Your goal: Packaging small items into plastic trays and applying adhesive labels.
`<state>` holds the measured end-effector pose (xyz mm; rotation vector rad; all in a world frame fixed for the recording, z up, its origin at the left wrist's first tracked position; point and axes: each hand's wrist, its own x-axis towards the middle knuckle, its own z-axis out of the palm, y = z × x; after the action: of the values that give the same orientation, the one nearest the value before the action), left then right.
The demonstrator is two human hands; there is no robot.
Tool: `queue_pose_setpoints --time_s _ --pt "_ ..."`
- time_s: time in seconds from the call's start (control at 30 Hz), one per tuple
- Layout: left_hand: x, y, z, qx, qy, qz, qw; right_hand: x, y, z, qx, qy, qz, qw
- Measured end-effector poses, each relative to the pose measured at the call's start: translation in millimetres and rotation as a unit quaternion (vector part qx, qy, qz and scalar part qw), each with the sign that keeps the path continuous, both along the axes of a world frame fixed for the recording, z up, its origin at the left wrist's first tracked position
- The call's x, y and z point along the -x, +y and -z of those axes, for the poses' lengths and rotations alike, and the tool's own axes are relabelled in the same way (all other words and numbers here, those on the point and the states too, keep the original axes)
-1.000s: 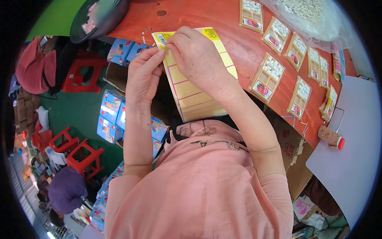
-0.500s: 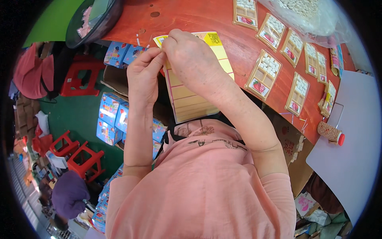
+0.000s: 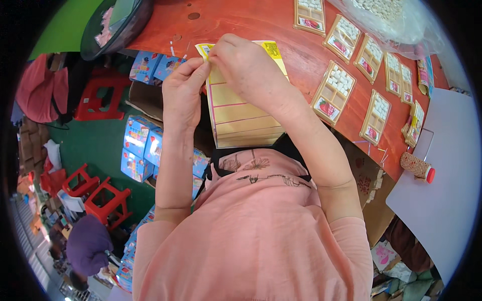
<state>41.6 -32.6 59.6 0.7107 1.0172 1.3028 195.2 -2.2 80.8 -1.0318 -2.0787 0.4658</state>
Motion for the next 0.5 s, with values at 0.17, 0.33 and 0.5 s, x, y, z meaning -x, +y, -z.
queue_pose_setpoints --time_s 0.17,0.33,0.5 --pt "-2.4 -2.5 6.0 -0.075 0.148 -0.018 0.986 2.1 -4.0 -3.4 -0.003 -0.047 0.013 0.999" --pt "-4.3 -4.8 11.8 -0.178 0.281 -0.029 0.942 6.6 -5.6 -0.9 0.023 -0.020 0.035 0.999" --pt "-7.0 -3.5 14.7 -0.096 0.125 -0.032 0.987 11.5 -3.3 14.8 0.015 0.010 0.091 0.996"
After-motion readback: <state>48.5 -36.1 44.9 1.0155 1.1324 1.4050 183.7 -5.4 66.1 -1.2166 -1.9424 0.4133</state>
